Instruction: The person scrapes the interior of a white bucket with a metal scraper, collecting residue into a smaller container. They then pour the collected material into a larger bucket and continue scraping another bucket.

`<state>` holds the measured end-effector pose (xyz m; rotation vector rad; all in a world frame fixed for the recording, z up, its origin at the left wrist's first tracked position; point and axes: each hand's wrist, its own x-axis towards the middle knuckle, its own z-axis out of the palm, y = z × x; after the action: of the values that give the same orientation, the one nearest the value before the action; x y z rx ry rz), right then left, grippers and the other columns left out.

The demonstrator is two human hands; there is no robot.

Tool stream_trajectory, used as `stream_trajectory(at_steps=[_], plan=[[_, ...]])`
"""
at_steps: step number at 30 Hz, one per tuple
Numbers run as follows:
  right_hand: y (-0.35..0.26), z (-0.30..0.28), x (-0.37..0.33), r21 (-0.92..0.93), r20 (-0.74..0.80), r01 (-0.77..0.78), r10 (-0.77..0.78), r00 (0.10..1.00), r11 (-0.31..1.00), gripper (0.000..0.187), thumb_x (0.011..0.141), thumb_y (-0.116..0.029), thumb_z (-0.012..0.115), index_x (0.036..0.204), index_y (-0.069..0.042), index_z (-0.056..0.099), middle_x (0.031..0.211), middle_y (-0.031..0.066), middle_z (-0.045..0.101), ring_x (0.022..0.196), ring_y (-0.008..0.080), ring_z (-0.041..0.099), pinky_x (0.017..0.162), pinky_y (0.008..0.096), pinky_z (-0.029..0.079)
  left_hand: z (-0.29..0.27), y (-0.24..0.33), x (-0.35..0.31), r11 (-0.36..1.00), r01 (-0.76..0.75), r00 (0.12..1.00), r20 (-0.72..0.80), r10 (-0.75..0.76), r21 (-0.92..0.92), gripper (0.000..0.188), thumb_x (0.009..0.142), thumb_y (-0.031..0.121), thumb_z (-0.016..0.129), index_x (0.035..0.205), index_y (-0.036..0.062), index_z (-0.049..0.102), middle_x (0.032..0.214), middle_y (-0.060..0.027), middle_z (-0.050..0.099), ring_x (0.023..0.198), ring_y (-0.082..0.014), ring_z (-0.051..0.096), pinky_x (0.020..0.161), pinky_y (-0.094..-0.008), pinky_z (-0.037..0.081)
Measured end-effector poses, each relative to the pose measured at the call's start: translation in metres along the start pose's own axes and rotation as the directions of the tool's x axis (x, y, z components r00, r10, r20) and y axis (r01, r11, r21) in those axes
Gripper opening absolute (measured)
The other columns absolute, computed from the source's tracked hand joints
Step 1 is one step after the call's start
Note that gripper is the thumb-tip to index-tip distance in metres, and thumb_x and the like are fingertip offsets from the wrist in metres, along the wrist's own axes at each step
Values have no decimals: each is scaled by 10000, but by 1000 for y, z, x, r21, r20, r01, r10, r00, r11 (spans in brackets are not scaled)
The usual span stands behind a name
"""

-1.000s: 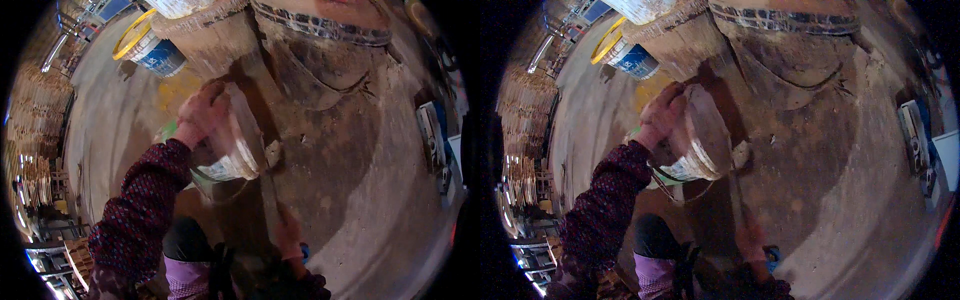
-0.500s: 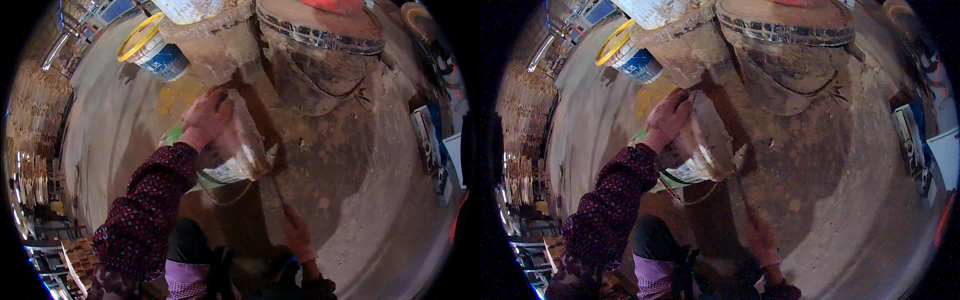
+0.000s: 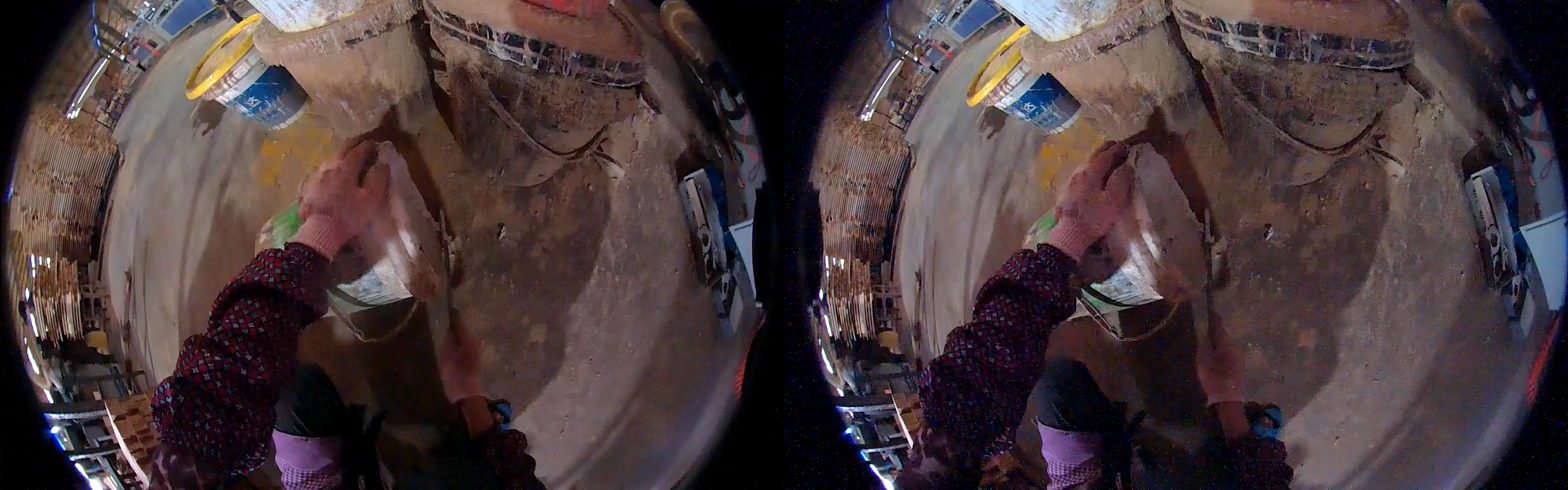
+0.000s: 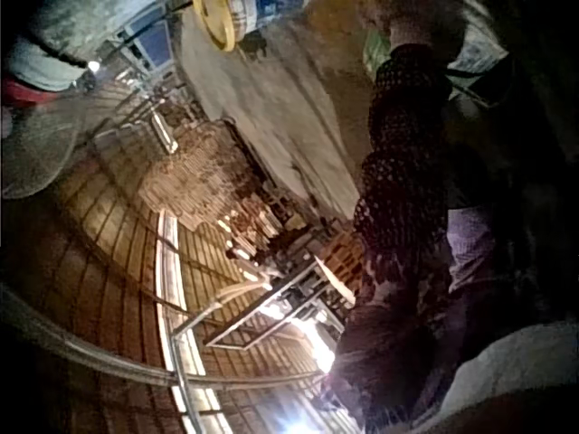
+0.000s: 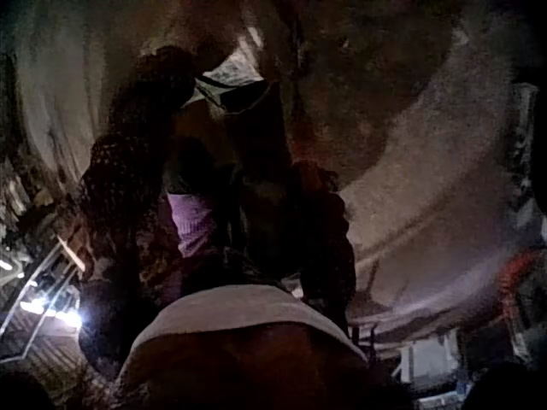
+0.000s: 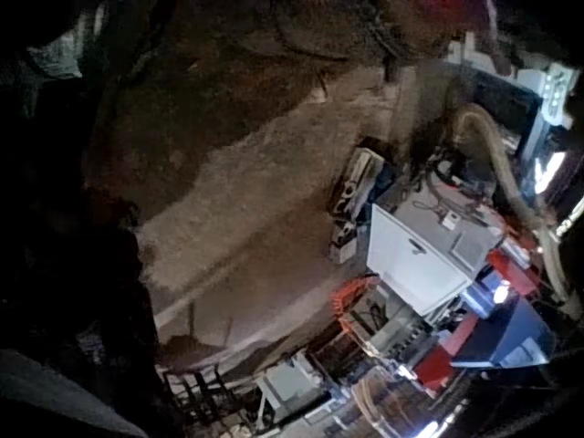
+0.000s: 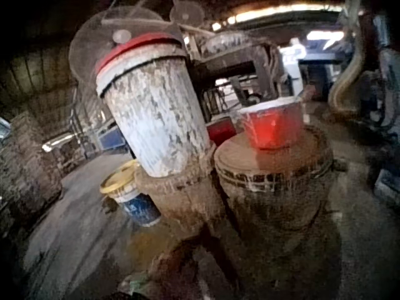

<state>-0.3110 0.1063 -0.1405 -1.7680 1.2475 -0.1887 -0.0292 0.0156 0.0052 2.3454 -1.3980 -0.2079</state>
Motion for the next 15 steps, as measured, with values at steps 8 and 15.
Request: stream_trajectory(at_steps=[8,15], plan=[[-34,-84,-23,-250,190,-65,115,975,966,404,945,-123,447,1342,-143,522,1170,157,633,864,383,654,737,477,518,-3,-14,4,1000,-15,1000,-10,15,22,466,895,350,480,1275,92,555,1327,-142,536,1200,-339,525,1026,-393,397],[0,-35,-23,-177,27,41,-37,999,983,398,942,-142,479,1338,-165,519,1121,211,621,910,412,622,729,484,507,-9,-3,2,999,-35,998,-53,37,34,440,905,348,472,1257,99,562,1325,-127,537,1199,-329,523,1015,-391,402]])
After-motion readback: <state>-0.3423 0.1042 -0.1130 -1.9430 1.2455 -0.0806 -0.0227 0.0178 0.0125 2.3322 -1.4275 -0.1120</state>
